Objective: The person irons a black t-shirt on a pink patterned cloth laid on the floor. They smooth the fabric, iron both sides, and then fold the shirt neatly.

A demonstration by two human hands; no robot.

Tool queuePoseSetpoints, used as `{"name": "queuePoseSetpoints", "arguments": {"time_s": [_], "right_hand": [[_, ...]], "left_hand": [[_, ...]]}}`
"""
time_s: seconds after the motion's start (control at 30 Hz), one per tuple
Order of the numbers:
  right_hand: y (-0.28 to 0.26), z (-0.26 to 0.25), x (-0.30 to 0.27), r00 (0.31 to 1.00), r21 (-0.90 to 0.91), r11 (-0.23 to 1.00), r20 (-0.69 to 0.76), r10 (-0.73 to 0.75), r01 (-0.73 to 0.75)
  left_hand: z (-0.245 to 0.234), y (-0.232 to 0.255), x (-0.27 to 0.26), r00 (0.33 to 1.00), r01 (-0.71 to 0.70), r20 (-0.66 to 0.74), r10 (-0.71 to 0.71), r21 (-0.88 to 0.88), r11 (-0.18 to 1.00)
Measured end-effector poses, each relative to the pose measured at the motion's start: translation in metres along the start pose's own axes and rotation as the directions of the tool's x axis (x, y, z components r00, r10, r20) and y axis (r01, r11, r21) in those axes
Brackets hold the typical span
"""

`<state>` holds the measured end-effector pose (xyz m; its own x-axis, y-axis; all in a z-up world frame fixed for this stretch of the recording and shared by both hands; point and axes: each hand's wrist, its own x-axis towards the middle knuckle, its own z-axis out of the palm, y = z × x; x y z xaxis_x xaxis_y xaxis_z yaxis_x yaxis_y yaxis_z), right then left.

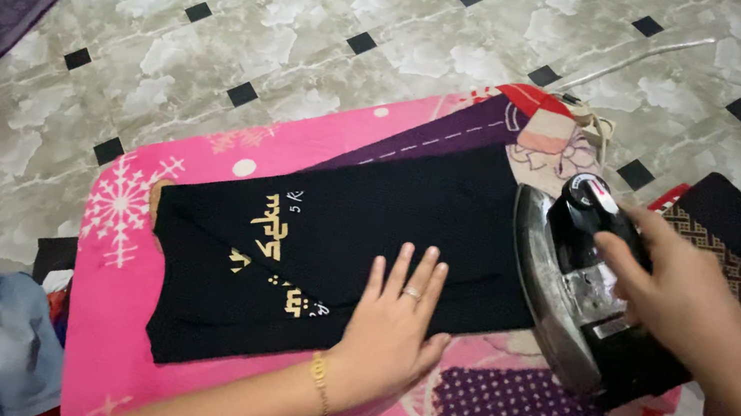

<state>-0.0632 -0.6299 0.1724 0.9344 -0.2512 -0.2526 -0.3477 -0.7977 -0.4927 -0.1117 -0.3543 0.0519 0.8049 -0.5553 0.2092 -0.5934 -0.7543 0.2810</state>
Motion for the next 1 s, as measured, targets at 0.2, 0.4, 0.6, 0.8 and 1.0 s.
{"name": "queuePoseSetpoints", "arguments": {"time_s": [0.2,0.4,0.6,0.8,1.0], "right_hand": [[0.006,-0.005,0.057,0.853,0.155,0.894,-0.402,-0.332,0.421],[-0.032,0.024,0.182,0.449,0.164,0.484,-0.695,-0.561,0.859],[-0.029,0.077,0.217,0.144,-0.107,0.427,-0.845,-0.514,0.898],[0.005,0.101,0.172,0.621,0.407,0.499,-0.672,-0.403,0.765],[0.006,0.093,0.158,0.643,0.371,0.556,-0.624,-0.445,0.744]], "left_hand": [[0.024,0.031,0.038,0.998,0.053,-0.022,-0.054,-0.02,0.998],[0.045,0.067,0.067,0.983,0.183,-0.012,-0.183,0.044,0.982],[0.055,0.08,0.069,0.976,0.204,-0.077,-0.204,-0.011,0.979],[0.064,0.077,0.073,0.978,0.2,-0.082,-0.192,0.104,0.974],[0.068,0.08,0.075,0.967,0.223,-0.148,-0.208,0.094,0.97]]}}
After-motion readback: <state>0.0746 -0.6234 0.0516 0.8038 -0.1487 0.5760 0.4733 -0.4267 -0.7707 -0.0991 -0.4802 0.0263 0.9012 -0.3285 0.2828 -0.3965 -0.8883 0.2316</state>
